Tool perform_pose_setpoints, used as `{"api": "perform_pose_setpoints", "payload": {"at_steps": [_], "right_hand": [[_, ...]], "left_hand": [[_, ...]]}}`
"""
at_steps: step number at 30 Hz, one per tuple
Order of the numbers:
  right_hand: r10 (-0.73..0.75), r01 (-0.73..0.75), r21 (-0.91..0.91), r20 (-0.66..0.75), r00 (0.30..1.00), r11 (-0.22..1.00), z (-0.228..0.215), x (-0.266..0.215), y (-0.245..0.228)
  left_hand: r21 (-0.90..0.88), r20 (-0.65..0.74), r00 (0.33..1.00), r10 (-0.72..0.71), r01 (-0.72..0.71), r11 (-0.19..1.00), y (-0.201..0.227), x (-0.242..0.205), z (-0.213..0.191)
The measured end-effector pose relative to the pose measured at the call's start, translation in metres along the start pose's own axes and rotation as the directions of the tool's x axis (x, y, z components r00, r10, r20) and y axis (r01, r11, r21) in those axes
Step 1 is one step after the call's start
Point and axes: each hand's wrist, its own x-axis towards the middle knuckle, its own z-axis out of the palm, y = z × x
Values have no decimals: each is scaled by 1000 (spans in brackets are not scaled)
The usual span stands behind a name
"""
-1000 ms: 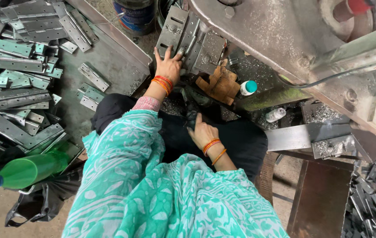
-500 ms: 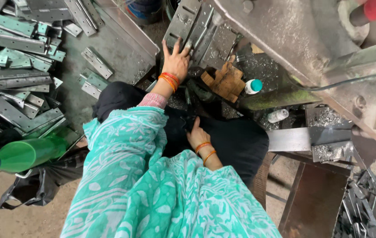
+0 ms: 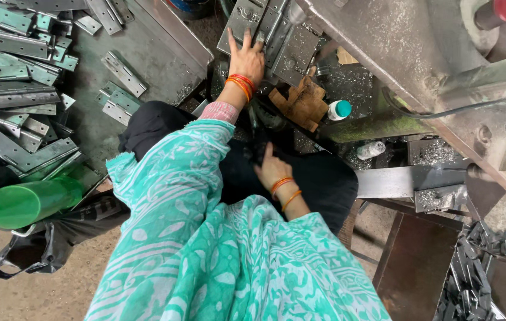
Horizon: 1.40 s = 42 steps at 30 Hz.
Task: The person sits at a press machine and repeatedly picks up metal brackets from a bin, places them into the machine, operates the lever to press them, and then removes the finished pieces.
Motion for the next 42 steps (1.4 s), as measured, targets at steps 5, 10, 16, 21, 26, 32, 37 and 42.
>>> {"api": "perform_pose_setpoints", "payload": {"at_steps": [5,10,16,21,26,32,37,42], "right_hand": [[68,-62,185,-27,997,981,62,17,7],[35,-34,137,-2,999,990,25,2,4],[32,-27,83,-59,998,996,-63,-11,-10],[41,-42,27,20,999,999,-37,-9,-14],[29,-24,164,-32,999,986,-2,-11,-9],[26,-20,142,-47,999,990,-59,-12,-13],[27,-23,90,-43,999,996,-75,-8,-14],[72,-74,27,78,994,997,3,-1,-7]], "left_hand": [[-58,-116,993,-11,5,998,-11,-2,7],[-84,-109,994,-7,-3,996,-3,-12,10],[-134,-71,997,-36,26,991,7,13,11],[-86,-55,998,-22,17,996,10,35,9],[-112,-39,999,-33,28,993,6,26,11],[-106,-53,998,-44,39,994,9,30,3],[-109,-47,998,-45,40,993,8,32,4],[-59,-37,999,-22,20,998,9,38,7]]}}
